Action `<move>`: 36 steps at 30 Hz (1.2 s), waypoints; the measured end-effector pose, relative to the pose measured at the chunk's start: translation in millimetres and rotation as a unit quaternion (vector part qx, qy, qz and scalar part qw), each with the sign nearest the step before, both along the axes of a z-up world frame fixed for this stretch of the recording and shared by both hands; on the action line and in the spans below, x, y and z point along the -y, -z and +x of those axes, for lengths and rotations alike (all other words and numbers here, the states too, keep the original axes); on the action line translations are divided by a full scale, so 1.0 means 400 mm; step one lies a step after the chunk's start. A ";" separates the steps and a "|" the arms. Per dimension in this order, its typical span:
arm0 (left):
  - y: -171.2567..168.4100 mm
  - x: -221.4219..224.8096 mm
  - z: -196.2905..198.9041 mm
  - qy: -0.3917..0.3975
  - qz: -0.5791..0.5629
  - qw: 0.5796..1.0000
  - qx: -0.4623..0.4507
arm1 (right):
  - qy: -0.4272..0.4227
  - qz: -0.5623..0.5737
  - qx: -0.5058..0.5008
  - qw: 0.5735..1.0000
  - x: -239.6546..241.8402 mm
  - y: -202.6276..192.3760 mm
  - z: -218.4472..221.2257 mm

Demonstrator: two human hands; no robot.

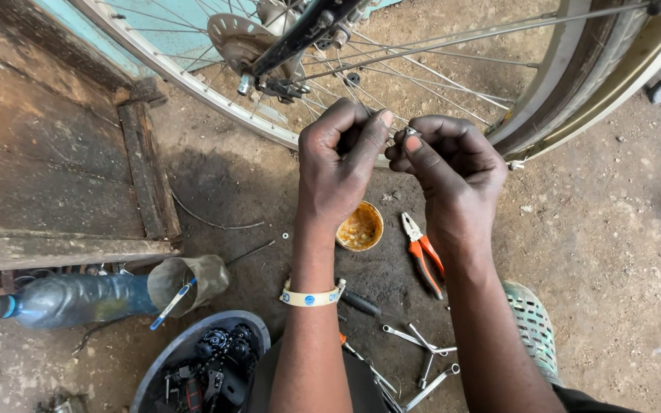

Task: Repairing a bicycle wheel by threading a cable through a small component and using pliers

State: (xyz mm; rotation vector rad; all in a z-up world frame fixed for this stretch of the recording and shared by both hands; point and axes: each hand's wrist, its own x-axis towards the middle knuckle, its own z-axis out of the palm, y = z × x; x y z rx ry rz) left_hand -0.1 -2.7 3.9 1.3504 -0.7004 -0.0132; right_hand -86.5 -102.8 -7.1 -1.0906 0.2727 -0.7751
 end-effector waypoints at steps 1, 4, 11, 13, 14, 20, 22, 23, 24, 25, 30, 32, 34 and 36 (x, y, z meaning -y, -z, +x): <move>-0.001 0.000 -0.001 -0.001 -0.001 1.000 -0.001 | -0.001 -0.001 -0.001 1.000 0.000 -0.001 0.001; 0.002 0.002 -0.003 -0.005 -0.009 1.000 -0.005 | -0.012 0.044 0.005 0.999 0.002 0.000 0.004; 0.015 0.010 0.001 -0.016 -0.028 0.999 -0.018 | 0.002 0.045 -0.001 0.999 0.007 0.015 0.009; 0.018 0.011 0.001 -0.019 -0.031 0.999 -0.023 | 0.003 0.044 -0.004 0.999 0.006 0.017 0.011; 0.021 0.012 0.001 -0.017 -0.038 0.999 -0.029 | 0.003 0.044 -0.003 0.999 0.006 0.019 0.013; 0.038 0.017 0.005 -0.007 -0.055 0.997 -0.048 | 0.010 0.027 -0.012 1.000 -0.003 0.024 0.022; 0.037 0.014 0.009 -0.002 -0.060 0.997 -0.049 | 0.012 0.024 -0.012 1.000 -0.009 0.022 0.025; 0.038 0.013 0.010 0.001 -0.063 0.997 -0.048 | 0.014 0.020 -0.012 1.000 -0.010 0.021 0.025; 0.039 0.013 0.011 0.005 -0.065 0.997 -0.047 | 0.015 0.016 -0.012 1.000 -0.012 0.019 0.025; 0.036 0.012 0.011 0.004 -0.065 0.997 -0.048 | 0.015 0.017 -0.013 1.000 -0.012 0.022 0.026; 0.035 0.012 0.011 0.006 -0.072 0.996 -0.043 | 0.010 0.018 -0.017 1.000 -0.018 0.014 0.021; 0.036 0.011 0.013 0.001 -0.070 0.997 -0.034 | 0.011 0.013 -0.018 1.000 -0.019 0.015 0.022; 0.038 0.013 0.014 -0.003 -0.069 0.997 -0.024 | 0.013 0.008 -0.019 1.000 -0.018 0.017 0.023; 0.041 0.015 0.013 -0.016 -0.059 0.998 -0.007 | 0.017 -0.011 -0.018 1.000 -0.018 0.022 0.024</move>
